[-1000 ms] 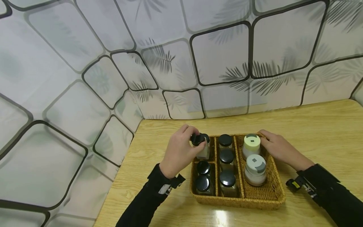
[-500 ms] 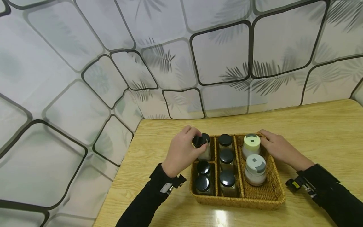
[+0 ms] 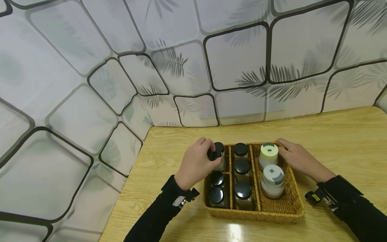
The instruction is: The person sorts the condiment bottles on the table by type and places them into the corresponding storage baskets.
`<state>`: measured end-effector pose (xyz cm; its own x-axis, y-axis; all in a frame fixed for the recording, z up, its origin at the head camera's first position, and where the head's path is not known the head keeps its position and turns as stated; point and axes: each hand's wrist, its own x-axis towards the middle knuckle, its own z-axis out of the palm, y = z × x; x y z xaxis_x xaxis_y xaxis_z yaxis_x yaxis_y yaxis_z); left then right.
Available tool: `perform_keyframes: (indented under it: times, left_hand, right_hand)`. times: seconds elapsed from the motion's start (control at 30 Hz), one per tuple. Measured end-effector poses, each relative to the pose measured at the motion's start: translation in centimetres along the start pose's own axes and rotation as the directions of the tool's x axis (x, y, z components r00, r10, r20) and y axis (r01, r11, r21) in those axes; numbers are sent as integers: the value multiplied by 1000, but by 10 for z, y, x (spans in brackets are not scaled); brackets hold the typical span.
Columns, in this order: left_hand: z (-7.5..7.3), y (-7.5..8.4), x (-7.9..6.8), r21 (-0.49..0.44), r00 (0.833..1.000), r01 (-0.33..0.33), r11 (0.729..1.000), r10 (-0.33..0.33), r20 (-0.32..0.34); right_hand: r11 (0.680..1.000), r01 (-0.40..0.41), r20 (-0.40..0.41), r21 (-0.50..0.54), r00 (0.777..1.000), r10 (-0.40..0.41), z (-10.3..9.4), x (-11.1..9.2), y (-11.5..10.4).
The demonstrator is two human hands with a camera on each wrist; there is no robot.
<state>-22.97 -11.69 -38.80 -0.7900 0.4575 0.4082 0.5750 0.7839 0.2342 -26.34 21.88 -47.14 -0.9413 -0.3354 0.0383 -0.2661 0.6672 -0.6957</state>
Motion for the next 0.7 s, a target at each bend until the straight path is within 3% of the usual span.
perform_keyframes:
  times: [0.7]
  left_hand:
    - [7,1,1,23,995,51,998,-53,89]
  right_hand:
    - [1000,23,-28,-3,999,-23,2,1,3]
